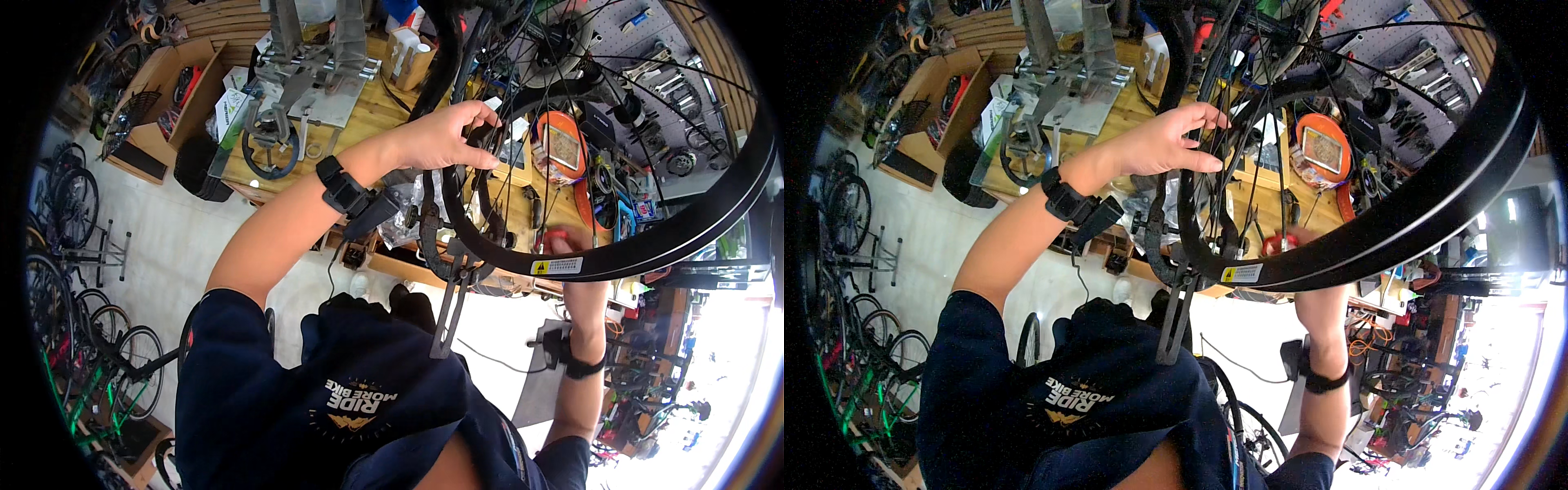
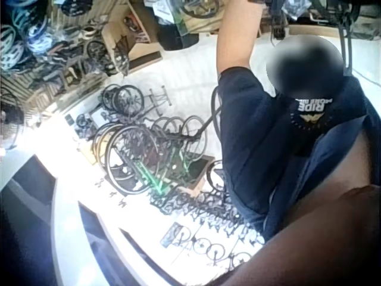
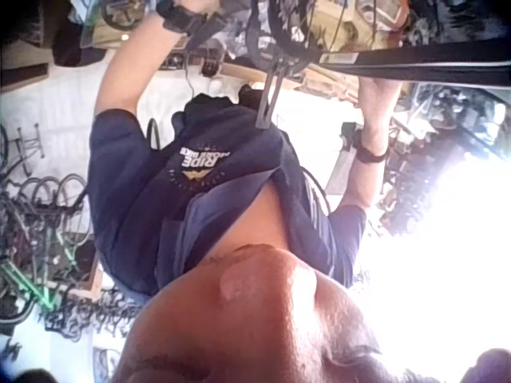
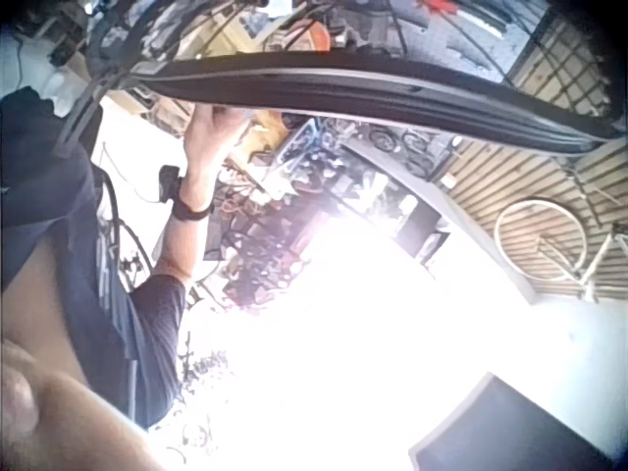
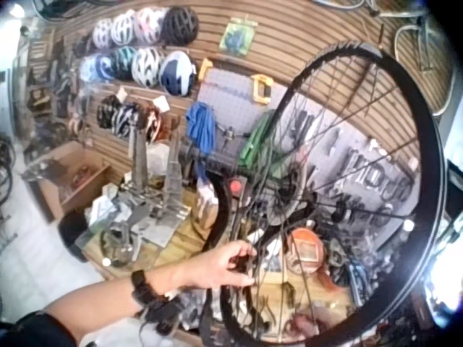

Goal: The person adjusts the tension of bicycle spokes on a wheel mounted in a truing stand by hand and using a spoke wrench.

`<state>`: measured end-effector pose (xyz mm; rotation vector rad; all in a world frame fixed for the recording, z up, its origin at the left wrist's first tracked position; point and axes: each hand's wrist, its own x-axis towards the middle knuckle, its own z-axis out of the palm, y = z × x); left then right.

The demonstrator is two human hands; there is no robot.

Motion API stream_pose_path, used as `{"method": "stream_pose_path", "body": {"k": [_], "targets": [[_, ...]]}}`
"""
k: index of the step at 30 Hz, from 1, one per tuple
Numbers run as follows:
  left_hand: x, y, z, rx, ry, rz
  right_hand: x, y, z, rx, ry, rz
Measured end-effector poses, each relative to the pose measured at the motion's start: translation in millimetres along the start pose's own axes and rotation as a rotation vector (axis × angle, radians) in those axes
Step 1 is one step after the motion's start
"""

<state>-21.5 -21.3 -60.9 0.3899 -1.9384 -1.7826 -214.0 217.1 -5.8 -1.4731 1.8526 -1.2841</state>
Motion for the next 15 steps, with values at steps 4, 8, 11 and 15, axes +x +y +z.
{"method": "stream_pose_path", "body": {"k": [4,8,11,15], "targets": [[2.0,0.4,-0.3,0.023,0.010,0.019,56.2,-10.8,24.7,0.079,-0.308,0.135],[2.2,-1.5,-1.0,0.056,0.021,0.047,73.3,-10.6,51.3,0.137,-0.419,0.151],[2.6,-3.6,-0.7,0.086,0.036,0.070,79.5,4.2,57.8,0.170,-0.516,0.146],[2.7,-4.3,-0.3,0.093,0.044,0.073,78.6,3.8,63.2,0.206,-0.556,0.153]]}}
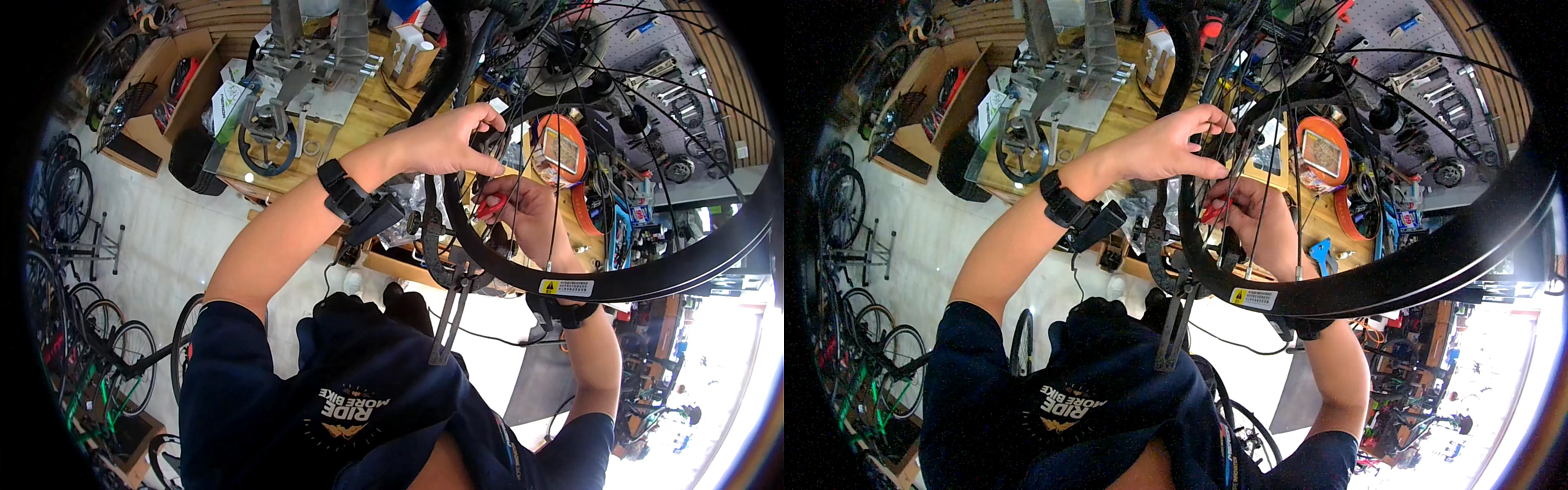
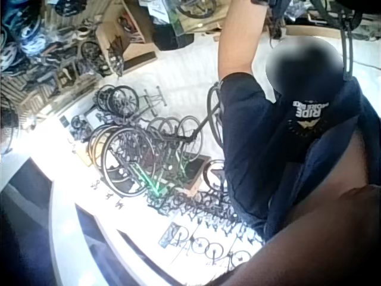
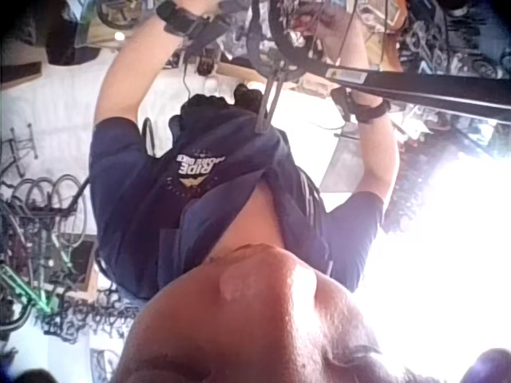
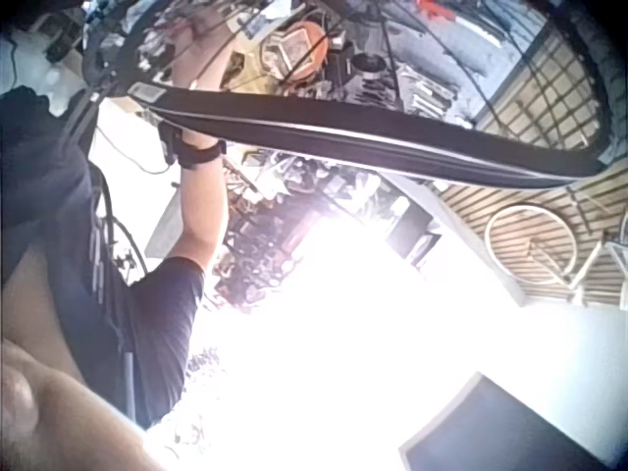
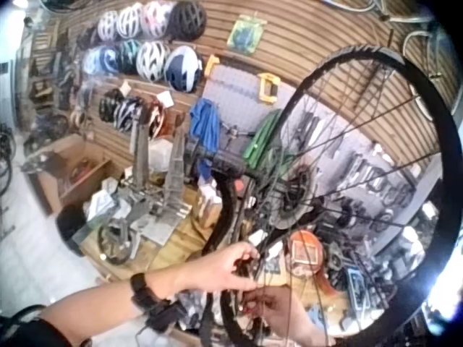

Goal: The person adjusts the tension of bicycle spokes on a wheel mounted in a truing stand by hand and using a spoke wrench.

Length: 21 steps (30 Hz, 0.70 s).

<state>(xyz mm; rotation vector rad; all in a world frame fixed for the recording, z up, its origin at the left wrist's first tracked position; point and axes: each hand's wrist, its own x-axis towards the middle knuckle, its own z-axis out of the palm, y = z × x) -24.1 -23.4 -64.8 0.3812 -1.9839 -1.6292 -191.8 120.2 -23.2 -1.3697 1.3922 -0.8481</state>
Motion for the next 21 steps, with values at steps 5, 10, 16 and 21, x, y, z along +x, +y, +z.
{"method": "stream_pose_path", "body": {"k": [5,10,16,21], "targets": [[-0.8,0.6,-0.2,-0.009,-0.004,-0.027,3.8,-10.0,1.8,-0.066,-0.084,-0.007],[-1.9,0.9,0.2,-0.074,-0.011,-0.025,2.1,-14.2,5.0,0.021,-0.116,0.000],[-1.0,0.7,0.3,-0.124,-0.018,-0.011,-2.4,-5.9,26.1,-0.227,0.069,-0.100],[-0.6,4.5,0.9,-0.126,-0.013,-0.015,0.1,-1.5,21.8,-0.311,0.007,-0.091]]}}
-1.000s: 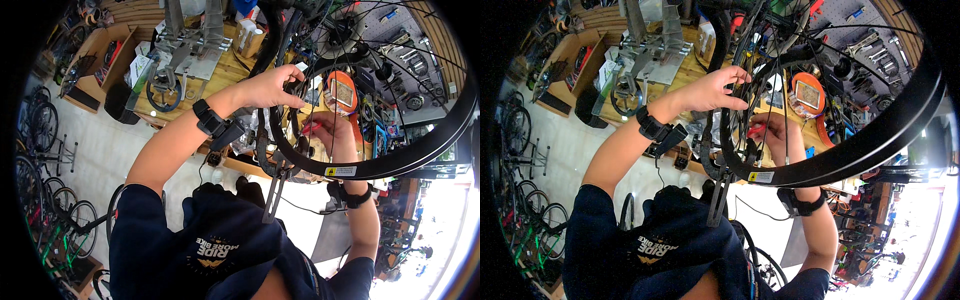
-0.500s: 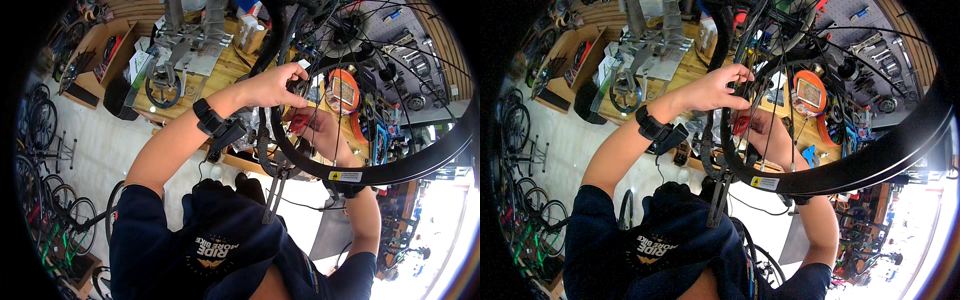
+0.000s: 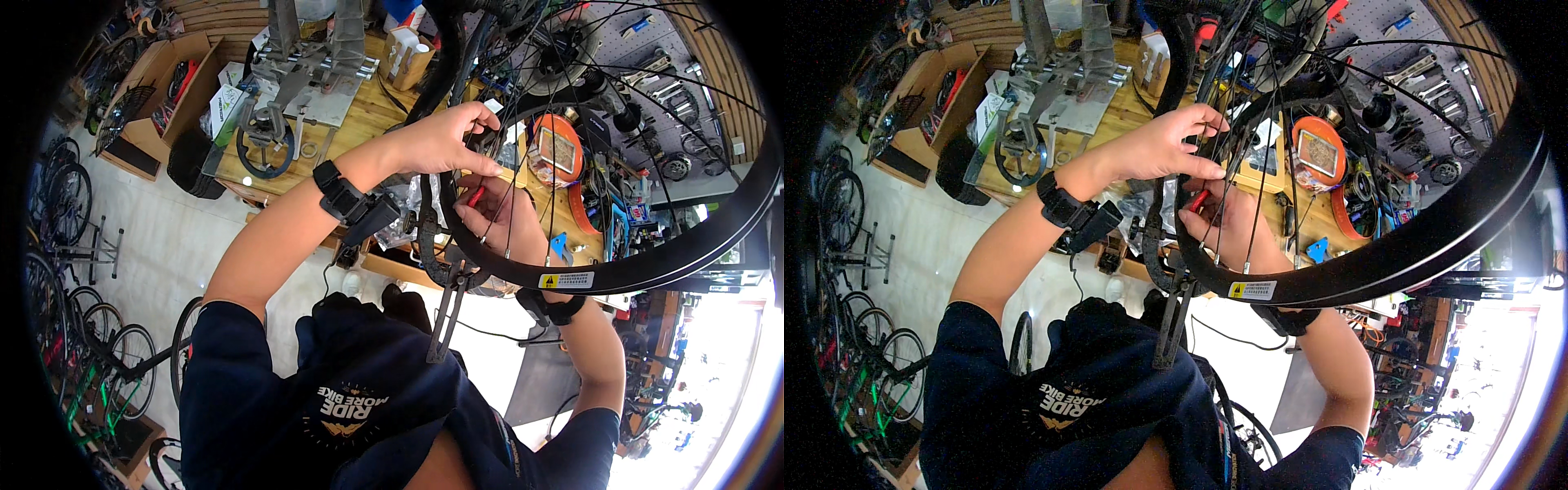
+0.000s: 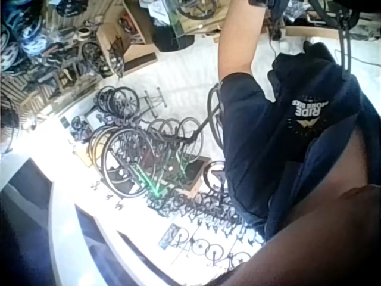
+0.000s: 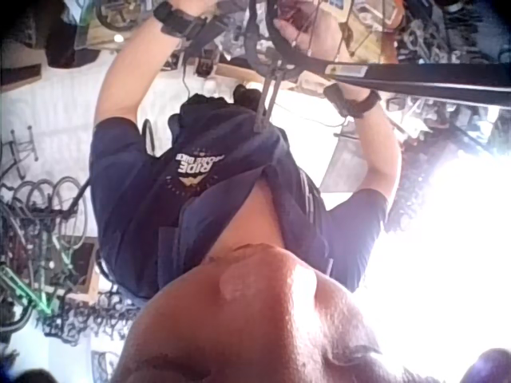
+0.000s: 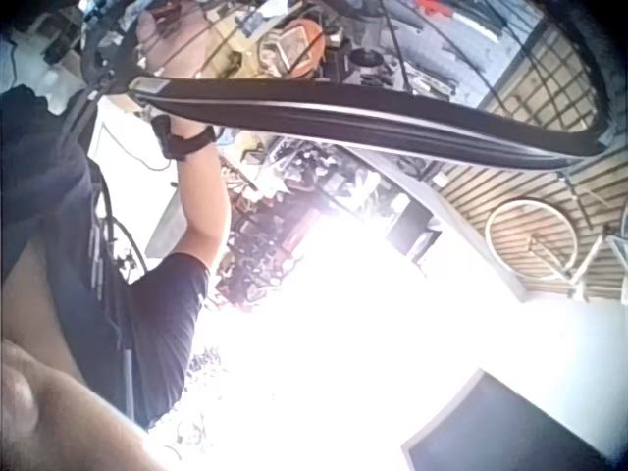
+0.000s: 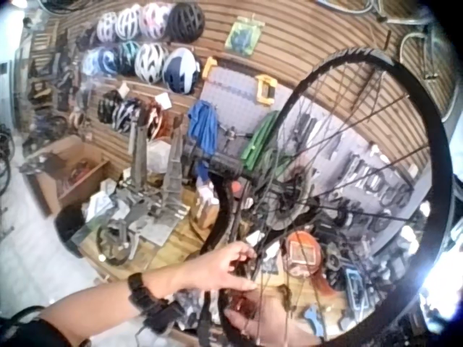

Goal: The person adjusts the tension of bicycle spokes on a wheel mounted in a truing stand by hand and using a spoke wrench.

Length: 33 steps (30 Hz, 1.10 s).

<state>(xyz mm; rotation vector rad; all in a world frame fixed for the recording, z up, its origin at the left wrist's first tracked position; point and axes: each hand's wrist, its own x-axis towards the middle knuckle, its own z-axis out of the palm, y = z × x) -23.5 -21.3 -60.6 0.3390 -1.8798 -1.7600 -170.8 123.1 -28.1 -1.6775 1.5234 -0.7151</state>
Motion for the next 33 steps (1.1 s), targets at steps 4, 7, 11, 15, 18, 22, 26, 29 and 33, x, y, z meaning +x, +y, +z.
{"method": "stream_pose_path", "body": {"k": [4,7,11,15,18,22,26,29,33], "targets": [[-1.0,2.3,-0.3,0.029,-0.003,-0.019,3.2,-0.3,-1.4,-0.046,-0.033,-0.020],[-1.3,2.9,0.9,0.026,0.007,-0.023,3.2,-2.0,-1.8,-0.144,-0.009,-0.049],[-3.5,2.0,0.6,-0.023,0.009,-0.030,0.6,-33.2,-1.9,-0.297,0.020,0.013],[-2.1,-0.7,0.1,-0.049,-0.001,-0.013,5.6,-23.2,-1.9,-0.408,0.027,-0.110],[-3.5,2.7,0.3,-0.034,0.013,-0.026,6.7,-11.3,-3.5,-0.280,0.013,-0.151],[-3.3,5.8,5.5,-0.103,-0.018,-0.040,10.4,15.8,-7.6,0.233,-0.014,-0.200],[-9.8,10.4,5.0,-0.088,-0.006,-0.044,3.4,-9.9,-28.4,0.435,-0.268,0.243],[-8.0,6.3,2.7,-0.065,0.007,-0.043,1.0,-28.2,-26.7,0.123,-0.211,0.226],[-9.1,8.9,4.4,-0.060,0.011,-0.042,4.2,-30.4,-26.9,0.243,-0.231,0.160]]}}
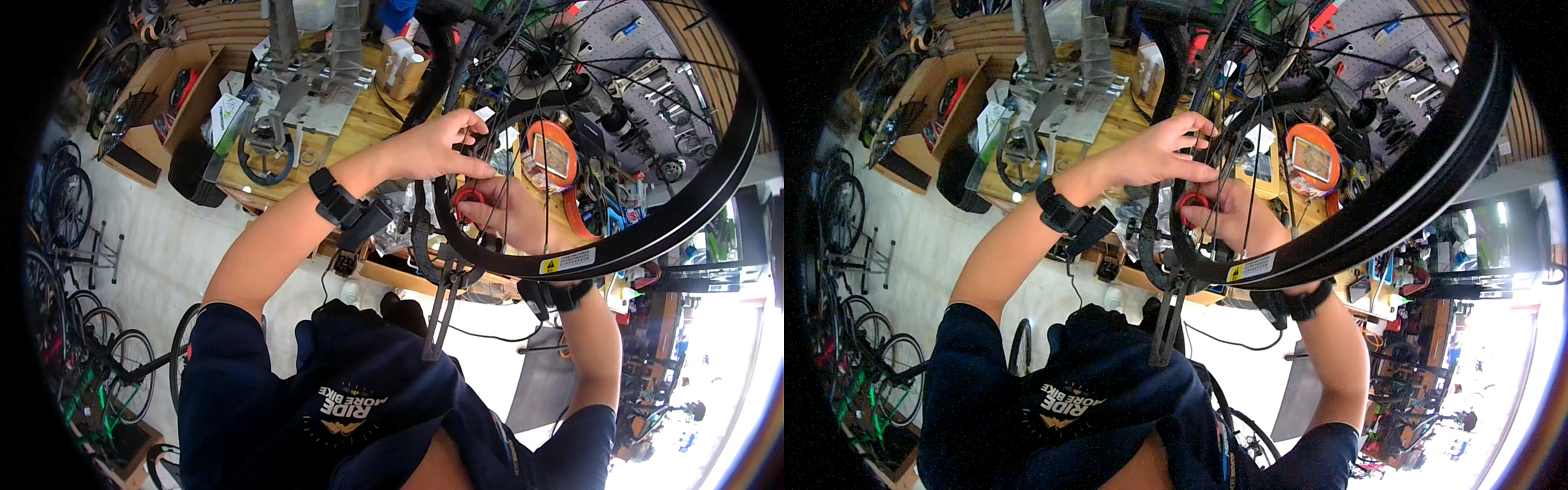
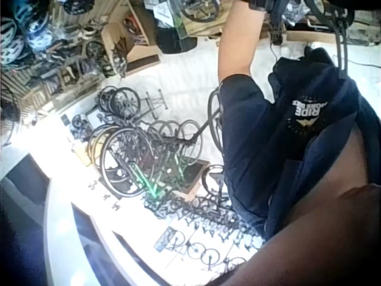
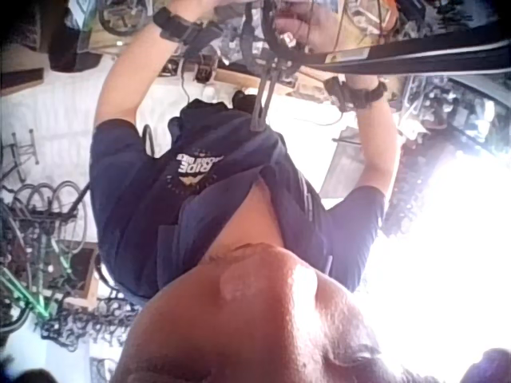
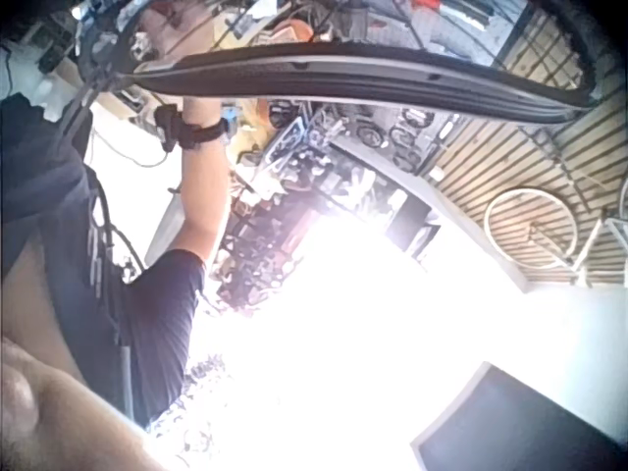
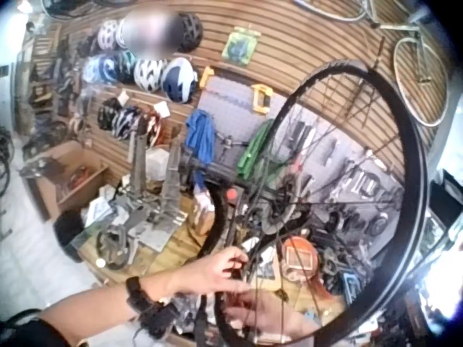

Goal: The person adjusts the tension of bicycle spokes on a wheel mounted in a truing stand by hand and using a spoke wrench.

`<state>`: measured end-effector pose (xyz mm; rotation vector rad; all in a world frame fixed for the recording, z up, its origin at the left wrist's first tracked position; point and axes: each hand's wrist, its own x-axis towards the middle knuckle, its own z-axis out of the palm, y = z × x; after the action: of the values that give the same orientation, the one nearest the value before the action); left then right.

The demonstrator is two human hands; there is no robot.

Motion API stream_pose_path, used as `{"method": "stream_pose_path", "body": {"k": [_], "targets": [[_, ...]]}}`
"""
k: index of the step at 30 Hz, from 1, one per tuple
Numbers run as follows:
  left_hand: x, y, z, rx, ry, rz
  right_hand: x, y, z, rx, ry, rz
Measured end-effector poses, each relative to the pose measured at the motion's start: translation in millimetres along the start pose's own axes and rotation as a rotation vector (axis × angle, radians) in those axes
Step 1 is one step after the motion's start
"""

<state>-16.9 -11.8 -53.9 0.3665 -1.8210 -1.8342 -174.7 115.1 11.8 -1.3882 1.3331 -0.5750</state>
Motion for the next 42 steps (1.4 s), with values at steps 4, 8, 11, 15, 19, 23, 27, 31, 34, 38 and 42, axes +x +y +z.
{"method": "stream_pose_path", "body": {"k": [4,8,11,15,19,23,27,31,34,38,42], "targets": [[-2.9,-0.2,0.9,0.146,0.055,0.027,11.7,14.1,-25.0,0.153,-0.241,0.036],[-21.2,28.7,12.2,0.643,0.141,-0.049,13.9,22.6,-22.6,0.081,-0.186,0.009],[-29.4,39.0,21.7,0.700,0.027,-0.188,3.2,21.5,-11.8,0.172,-0.036,0.011],[-24.4,34.0,27.4,0.718,-0.106,-0.164,-10.2,37.2,-25.2,0.259,-0.029,-0.043],[-22.9,35.4,31.9,0.739,-0.079,-0.130,-3.5,52.5,-42.2,0.250,0.154,-0.058],[-25.4,29.8,44.9,0.804,0.077,-0.112,26.2,50.8,-38.3,0.221,0.305,-0.125],[-33.8,30.2,49.7,0.942,0.186,0.000,55.4,50.0,-34.4,0.050,0.258,-0.173],[-32.8,24.1,42.4,0.533,0.052,-0.067,64.5,54.7,-36.2,-0.025,0.221,-0.208],[-33.6,23.2,31.0,0.155,-0.123,-0.201,59.3,46.4,-36.2,0.067,0.164,-0.183],[-34.3,19.7,26.6,-0.297,-0.316,-0.153,54.2,45.6,-39.3,0.012,0.168,-0.180],[-27.8,15.1,14.1,-0.559,-0.555,-0.141,47.9,40.8,-34.9,0.017,0.192,-0.141]]}}
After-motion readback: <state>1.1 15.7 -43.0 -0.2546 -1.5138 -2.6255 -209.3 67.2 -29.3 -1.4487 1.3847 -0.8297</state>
